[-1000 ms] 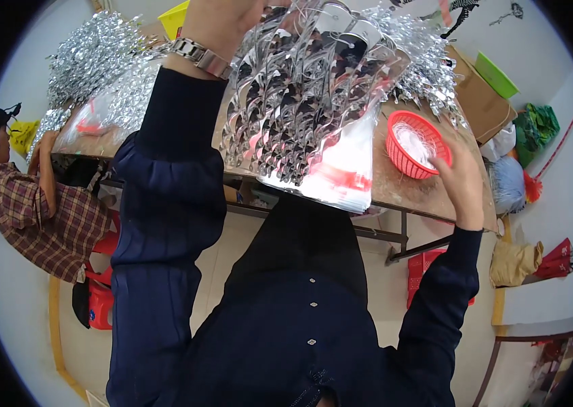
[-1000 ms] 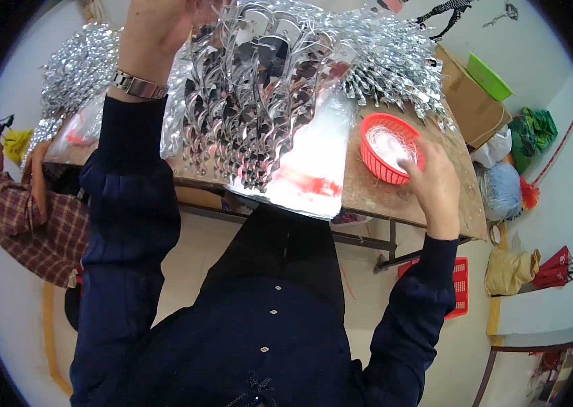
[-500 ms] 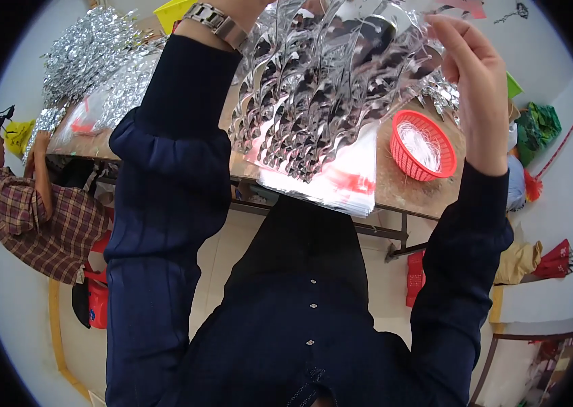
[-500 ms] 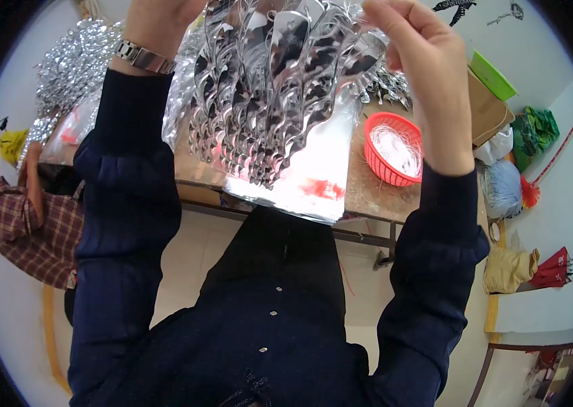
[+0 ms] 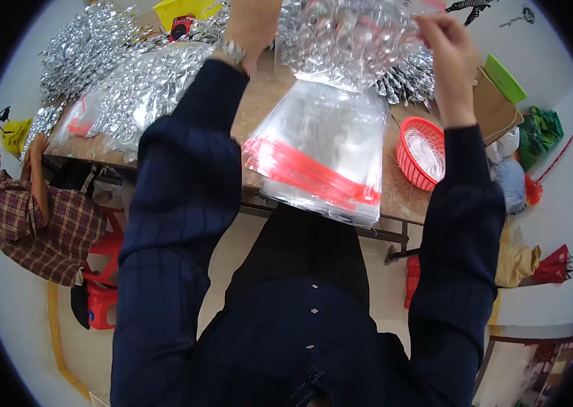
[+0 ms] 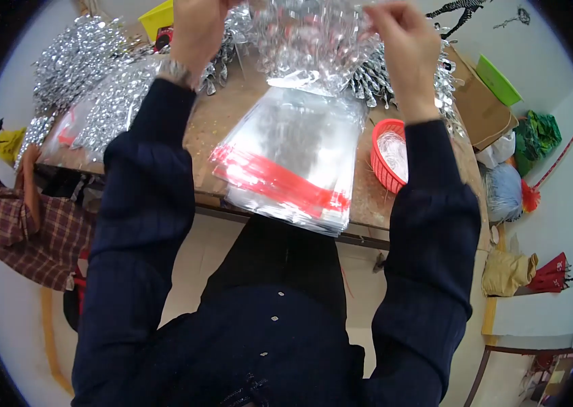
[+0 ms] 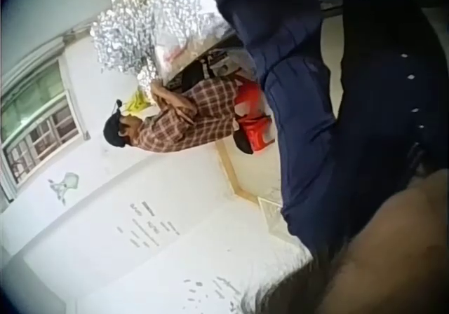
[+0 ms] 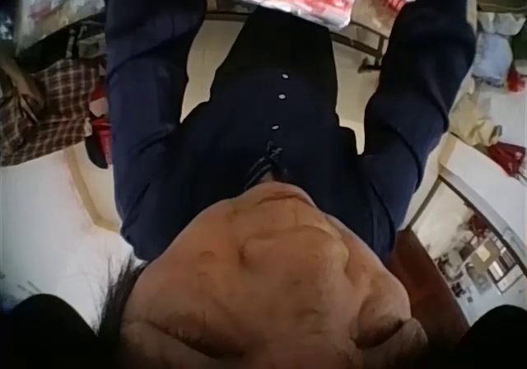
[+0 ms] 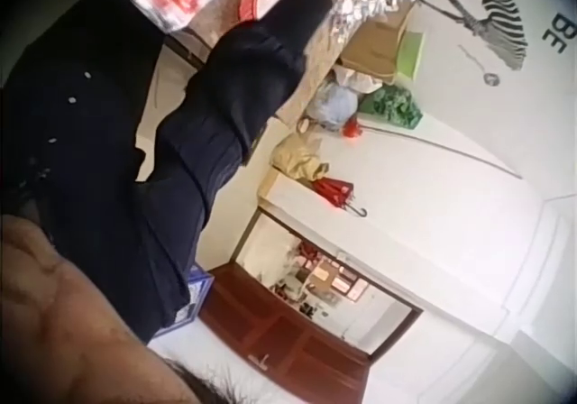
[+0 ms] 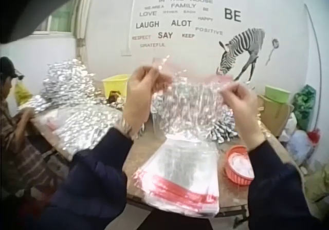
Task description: Packaging silver tinsel decorations into plastic bags and attaching tags.
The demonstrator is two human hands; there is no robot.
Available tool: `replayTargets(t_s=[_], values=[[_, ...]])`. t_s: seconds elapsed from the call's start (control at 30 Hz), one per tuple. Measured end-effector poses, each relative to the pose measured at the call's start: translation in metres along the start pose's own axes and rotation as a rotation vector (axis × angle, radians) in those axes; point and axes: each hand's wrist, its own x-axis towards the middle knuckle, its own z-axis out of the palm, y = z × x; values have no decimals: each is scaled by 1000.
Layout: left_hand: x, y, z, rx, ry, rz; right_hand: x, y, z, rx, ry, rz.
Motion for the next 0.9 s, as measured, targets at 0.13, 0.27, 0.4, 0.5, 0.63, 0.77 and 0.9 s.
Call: replayTargets(t_s=[0.13,0.27,0.4,0.5,0.63,0.77,0.9], values=[[-94,-9,-13,-83,-122,15,-82,2,-10,-99,-111,118],[-176,1,-35,189,-238,-93,-160,-21,-11,-297,-256,142],[-226,11,-42,275,-268,-181,-200,-26,-18,-369,-413,117],[-252,6,-59,273,-322,-175,-212,-25,-21,-533,-519,-59],[-267,20,-69,333,-341,-226,-222,-11,-29,-589,-511,-61],[-267,28,-69,618,-467,-168,-230,-15,-27,-593,-472,-59],[-265,23,-71,810,-608,-20,-228,-15,-20,-591,-487,-116]])
